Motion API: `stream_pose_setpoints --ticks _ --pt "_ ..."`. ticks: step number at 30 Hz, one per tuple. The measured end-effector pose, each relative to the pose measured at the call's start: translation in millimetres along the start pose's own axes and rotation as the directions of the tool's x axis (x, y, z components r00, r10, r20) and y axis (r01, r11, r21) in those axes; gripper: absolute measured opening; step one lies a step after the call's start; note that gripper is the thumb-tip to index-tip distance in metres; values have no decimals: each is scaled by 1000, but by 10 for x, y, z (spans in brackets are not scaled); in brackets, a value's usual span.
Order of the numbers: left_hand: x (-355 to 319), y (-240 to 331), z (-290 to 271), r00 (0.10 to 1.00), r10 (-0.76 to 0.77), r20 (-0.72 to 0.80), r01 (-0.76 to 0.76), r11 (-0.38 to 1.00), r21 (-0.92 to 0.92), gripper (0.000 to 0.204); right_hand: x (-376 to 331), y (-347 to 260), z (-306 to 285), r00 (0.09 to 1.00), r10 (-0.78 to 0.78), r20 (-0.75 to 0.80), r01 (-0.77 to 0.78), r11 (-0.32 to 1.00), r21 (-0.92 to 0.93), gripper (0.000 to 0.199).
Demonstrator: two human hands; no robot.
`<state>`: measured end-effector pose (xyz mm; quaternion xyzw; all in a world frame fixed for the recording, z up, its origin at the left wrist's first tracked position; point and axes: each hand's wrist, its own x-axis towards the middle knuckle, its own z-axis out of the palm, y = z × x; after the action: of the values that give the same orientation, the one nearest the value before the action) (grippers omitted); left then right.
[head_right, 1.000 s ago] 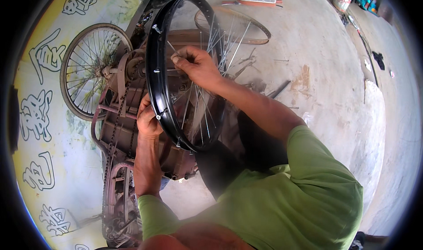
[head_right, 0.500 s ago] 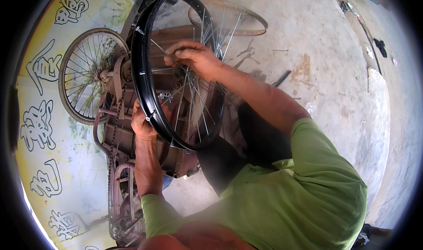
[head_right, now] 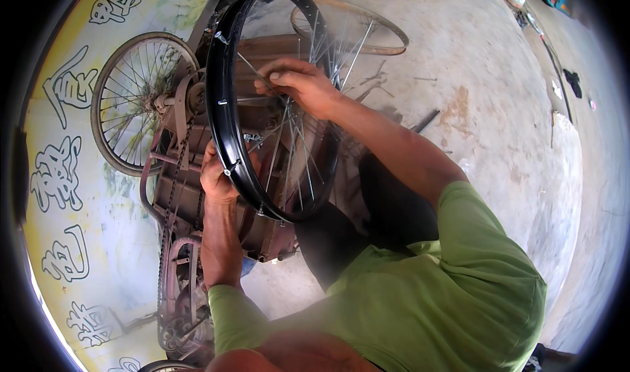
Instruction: The person is assembling a bicycle wheel by inserting spokes into the rim and hub. They are seen threading the spokes through the rim holes and securing them to the hub, working methodically around the wheel.
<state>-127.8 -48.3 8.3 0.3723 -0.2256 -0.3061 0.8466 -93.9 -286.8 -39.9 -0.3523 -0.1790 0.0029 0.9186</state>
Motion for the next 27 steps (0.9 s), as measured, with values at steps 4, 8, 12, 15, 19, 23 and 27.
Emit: stream_pose_setpoints --ticks 4,8,12,15,19,23,27 --pt "13 -4 14 1000 2 27 -3 1000 18 31 -9 7 12 1000 -2 -9 2 1000 -17 26" --pt "-3 -14 25 1000 12 0 -12 999 39 32 -30 2 44 1000 4 -27 -5 1000 -28 26" --pt "11 16 38 1000 -19 24 19 999 30 31 -25 23 32 1000 -3 -22 2 999 -48 26" --pt "32 13 156 999 13 41 -16 995 94 30 -31 7 62 999 -22 -33 19 997 -70 25" --pt "18 15 172 1000 27 11 -28 992 121 28 -38 11 73 999 -28 -23 26 997 -68 24" --pt "11 9 142 1000 13 12 -14 993 118 26 -49 13 74 999 -37 -20 36 997 -69 23" --pt "9 53 114 998 -58 34 58 998 12 31 -55 -5 71 1000 -29 -8 28 998 -64 23"
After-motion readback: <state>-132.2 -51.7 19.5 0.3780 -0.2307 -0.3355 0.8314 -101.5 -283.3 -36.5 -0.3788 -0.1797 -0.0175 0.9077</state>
